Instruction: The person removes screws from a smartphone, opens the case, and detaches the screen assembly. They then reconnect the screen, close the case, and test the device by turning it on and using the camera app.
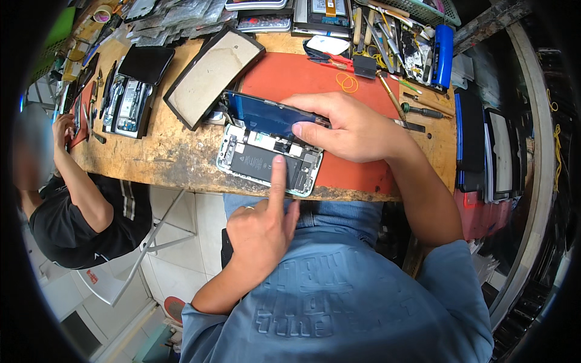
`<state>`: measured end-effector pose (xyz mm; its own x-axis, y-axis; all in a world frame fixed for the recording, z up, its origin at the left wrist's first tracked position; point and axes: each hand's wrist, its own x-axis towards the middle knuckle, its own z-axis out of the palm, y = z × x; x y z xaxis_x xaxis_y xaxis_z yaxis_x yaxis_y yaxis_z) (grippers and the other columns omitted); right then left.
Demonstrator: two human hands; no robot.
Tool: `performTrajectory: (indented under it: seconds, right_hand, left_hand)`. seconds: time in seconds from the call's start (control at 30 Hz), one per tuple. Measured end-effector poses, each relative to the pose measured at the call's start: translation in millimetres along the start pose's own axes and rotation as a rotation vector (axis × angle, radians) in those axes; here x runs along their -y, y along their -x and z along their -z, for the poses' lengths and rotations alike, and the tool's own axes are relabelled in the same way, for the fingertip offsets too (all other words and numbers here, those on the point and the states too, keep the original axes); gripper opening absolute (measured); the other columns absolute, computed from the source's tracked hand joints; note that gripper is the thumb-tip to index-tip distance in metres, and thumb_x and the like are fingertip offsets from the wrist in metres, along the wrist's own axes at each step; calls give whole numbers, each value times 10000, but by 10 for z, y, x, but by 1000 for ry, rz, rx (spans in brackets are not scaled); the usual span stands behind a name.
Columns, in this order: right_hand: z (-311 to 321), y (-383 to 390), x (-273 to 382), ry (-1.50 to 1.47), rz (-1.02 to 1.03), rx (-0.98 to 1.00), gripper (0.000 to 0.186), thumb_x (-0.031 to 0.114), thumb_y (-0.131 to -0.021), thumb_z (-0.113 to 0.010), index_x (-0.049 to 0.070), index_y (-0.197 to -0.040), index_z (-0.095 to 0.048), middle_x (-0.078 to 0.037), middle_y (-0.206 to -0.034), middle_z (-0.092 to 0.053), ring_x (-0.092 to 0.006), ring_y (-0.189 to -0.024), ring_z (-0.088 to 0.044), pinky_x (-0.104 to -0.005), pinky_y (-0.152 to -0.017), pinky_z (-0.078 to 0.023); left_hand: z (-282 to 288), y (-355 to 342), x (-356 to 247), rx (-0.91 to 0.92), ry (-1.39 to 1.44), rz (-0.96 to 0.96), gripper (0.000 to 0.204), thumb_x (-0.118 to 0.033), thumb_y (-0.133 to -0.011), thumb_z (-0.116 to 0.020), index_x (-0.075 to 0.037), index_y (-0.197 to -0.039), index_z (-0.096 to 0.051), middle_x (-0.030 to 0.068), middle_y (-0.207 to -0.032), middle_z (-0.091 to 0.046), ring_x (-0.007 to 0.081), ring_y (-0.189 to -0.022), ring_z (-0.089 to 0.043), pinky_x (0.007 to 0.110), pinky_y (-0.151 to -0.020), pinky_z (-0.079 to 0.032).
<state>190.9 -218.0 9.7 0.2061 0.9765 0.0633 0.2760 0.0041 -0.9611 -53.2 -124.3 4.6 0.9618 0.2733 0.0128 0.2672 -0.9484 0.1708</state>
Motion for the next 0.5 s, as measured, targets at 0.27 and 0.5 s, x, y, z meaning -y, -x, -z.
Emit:
performTrajectory:
  seconds: [0.27,0.5]
  right_hand:
    - [41,9,52,5,-46,58,370,84,-1069,-572,-57,-1409,-613,-145,-1215,-751,-167,-1095,-676,-319,-976,-535]
    - [-35,-1,-74,-13,74,-46,315,111,-1010,-584,-15,-1279,-686,-165,-1005,-758,-251,-884,-703,-392,-834,-558]
  left_hand:
    - [44,-27,-97,31,-3,-36,859,-312,-911,-805,-45,-1637,-431,48,-534,-553,233,-409,-516,360,-482,-441]
    - [76,145,-47,16,20,-56,829,-266,-891,-833,-66,-1615,-482,46,-532,-540,223,-405,-495,359,-466,-423]
